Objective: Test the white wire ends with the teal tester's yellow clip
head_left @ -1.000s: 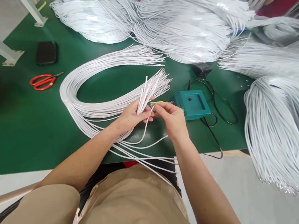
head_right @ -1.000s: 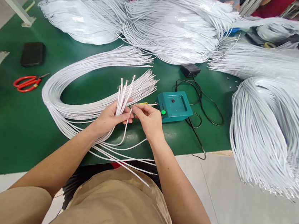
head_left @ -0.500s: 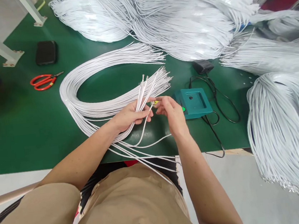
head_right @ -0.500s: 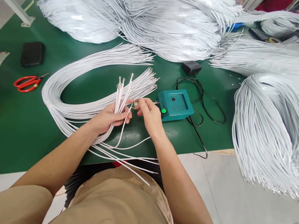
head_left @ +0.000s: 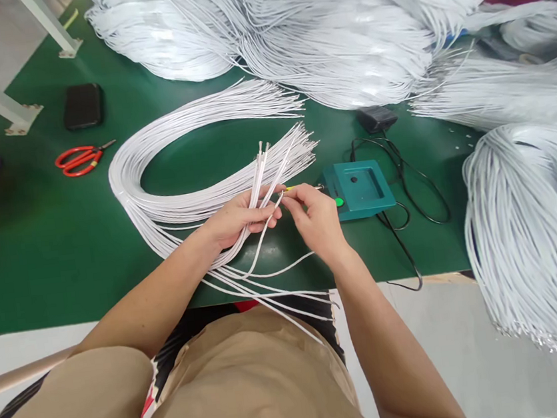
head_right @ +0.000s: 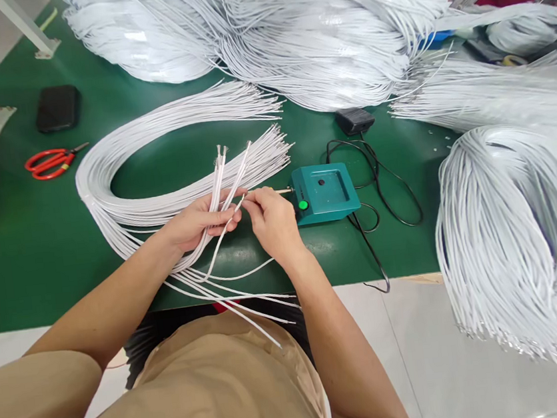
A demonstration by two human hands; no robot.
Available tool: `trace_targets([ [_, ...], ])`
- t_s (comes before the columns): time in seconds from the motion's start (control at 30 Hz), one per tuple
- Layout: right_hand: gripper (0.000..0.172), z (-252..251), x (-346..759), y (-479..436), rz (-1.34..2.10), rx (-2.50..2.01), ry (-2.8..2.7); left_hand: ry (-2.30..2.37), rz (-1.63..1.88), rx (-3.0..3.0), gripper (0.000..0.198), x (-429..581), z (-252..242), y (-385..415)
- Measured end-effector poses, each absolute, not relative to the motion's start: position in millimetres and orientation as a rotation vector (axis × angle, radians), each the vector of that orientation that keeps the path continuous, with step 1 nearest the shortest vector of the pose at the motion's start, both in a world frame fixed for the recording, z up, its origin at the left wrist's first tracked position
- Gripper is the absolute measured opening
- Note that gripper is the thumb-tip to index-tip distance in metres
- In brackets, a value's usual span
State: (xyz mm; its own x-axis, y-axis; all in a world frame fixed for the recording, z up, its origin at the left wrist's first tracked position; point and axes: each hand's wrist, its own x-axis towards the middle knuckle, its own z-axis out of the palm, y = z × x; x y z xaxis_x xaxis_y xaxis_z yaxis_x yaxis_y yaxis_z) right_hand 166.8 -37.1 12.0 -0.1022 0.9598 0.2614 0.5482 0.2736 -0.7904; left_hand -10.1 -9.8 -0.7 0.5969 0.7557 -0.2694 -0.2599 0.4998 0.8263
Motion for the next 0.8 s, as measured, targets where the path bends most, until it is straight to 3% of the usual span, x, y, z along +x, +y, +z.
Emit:
trace_targets([
  [0.07, 0.021, 11, 168, -38, 0.4, -1.391, -1.919, 0.675, 0.675, 0.8, 0.054, -11, -1, -9],
  [0.13, 0.018, 11, 171, -37, 0.379, -1.442, -1.931, 0.677, 0.67, 0.792, 0.053, -11, -1, -9],
  [0.23, 0.016, 16, 174, -33, 0.784, -1.509, -1.645, 0.693, 0.668, 0.805, 0.055, -12, -1, -8],
  [0.33, 0.029, 22, 174, -28, 1.222, -1.461, -1.347, 0.709, 0.671, 0.842, 0.061, -12, -1, -8],
  [0.43, 0.034, 23, 170, -24, 1.299, -1.447, -1.379, 0.72, 0.681, 0.905, 0.064, -10, -1, -9],
  [0.53, 0.023, 17, 167, -25, 1.09, -1.491, -1.598, 0.736, 0.686, 0.953, 0.062, -8, -2, -10],
  [0.73, 0.023, 14, 181, -23, 0.01, -1.615, -2.242, 0.85, 0.714, 0.985, 0.055, -3, -9, -6],
  [0.8, 0.019, 17, 190, -17, -0.154, -1.638, -2.308, 0.92, 0.752, 1.044, 0.054, -1, -11, -5],
])
